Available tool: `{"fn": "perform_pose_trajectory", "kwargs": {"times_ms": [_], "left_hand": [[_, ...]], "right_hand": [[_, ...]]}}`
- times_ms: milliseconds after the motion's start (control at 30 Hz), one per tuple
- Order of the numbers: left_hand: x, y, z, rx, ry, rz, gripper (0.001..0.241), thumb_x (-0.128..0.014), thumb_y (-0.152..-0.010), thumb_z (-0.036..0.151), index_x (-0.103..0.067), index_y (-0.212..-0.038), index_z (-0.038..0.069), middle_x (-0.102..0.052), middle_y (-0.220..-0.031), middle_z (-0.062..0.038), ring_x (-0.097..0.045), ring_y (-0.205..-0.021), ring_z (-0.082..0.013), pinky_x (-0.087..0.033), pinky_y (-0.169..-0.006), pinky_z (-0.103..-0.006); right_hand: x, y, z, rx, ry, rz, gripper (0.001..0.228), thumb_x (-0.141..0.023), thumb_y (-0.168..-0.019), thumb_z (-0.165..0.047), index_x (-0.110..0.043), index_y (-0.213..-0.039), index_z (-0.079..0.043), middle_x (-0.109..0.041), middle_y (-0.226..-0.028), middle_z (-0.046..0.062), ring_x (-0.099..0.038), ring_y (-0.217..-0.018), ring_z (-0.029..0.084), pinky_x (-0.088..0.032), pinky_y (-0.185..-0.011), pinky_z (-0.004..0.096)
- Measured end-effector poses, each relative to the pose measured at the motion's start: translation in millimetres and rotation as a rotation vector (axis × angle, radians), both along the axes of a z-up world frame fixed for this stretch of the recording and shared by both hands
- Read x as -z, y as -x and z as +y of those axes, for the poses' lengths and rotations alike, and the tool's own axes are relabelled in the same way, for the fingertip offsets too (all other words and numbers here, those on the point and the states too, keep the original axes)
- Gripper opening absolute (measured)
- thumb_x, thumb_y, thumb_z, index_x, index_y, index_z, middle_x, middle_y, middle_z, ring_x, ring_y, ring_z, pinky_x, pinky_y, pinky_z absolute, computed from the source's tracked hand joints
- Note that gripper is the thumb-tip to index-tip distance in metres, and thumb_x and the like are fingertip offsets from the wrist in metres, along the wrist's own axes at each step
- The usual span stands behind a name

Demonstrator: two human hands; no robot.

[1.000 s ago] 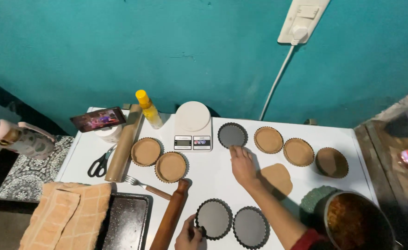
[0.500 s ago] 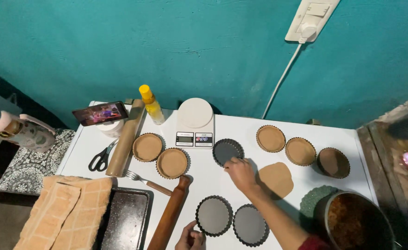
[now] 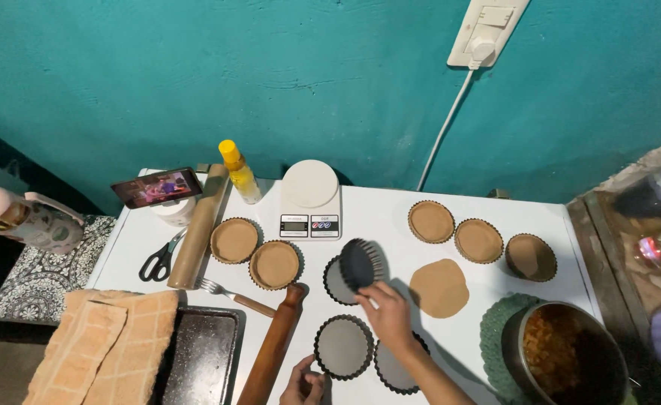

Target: Preparing tart shells by greasing molds and lining them with dough.

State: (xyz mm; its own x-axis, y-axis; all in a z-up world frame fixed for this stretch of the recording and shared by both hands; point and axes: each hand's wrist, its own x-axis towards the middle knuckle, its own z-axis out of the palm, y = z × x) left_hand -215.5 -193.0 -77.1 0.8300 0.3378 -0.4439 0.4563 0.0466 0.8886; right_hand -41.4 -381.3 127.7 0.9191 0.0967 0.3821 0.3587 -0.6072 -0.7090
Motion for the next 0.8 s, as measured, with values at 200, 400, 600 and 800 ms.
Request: {"fn": "perform_pose_trajectory", "kwargs": {"times_ms": [200,400,600,800], "left_hand": [[-67,-17,12,0.244,-0.355,0.010,0.054,-0.073,-0.086,0.007,-0.062,-0.138,0.013,-0.062,-0.097,-0.011,-0.064,-0.086,-0.0166,-0.055,-0.082,-0.0308],[-127,-40,-5,0.168,-0.518,-0.224,0.049,-0.074,-0.081,0.012,-0.067,-0.128,0.014,-0.067,-0.114,-0.010,-0.067,-0.107,-0.0253,-0.053,-0.094,-0.0362],[-198,-111,25,0.027,-0.478,-0.443,0.042,-0.064,-0.092,0.014,-0.063,-0.133,0.007,-0.065,-0.122,-0.014,-0.067,-0.113,-0.0281,-0.054,-0.097,-0.0364],[-207,-273,101,-0.044,-0.738,-0.667,0.056,-0.062,-0.097,0.015,-0.046,-0.147,-0.004,-0.056,-0.143,-0.026,-0.054,-0.132,-0.0407,-0.042,-0.112,-0.0454]], "right_hand": [[23,-42,-58,0.084,0.458,-0.166,0.015,-0.070,-0.083,-0.007,-0.077,-0.096,-0.008,-0.073,-0.094,0.005,-0.066,-0.092,0.027,-0.050,-0.086,0.042],[63,-60,-73,-0.015,0.552,-0.096,0.023,-0.067,-0.083,-0.003,-0.079,-0.101,-0.011,-0.072,-0.098,0.003,-0.066,-0.098,0.026,-0.050,-0.090,0.042],[1,-39,-45,-0.019,0.357,-0.032,0.037,-0.073,-0.083,-0.013,-0.070,-0.119,-0.004,-0.069,-0.122,0.012,-0.064,-0.109,0.034,-0.049,-0.094,0.045],[-18,7,-21,-0.110,0.142,0.113,0.039,-0.070,-0.091,-0.018,-0.067,-0.128,-0.007,-0.069,-0.122,0.012,-0.067,-0.107,0.035,-0.055,-0.087,0.042]]}}
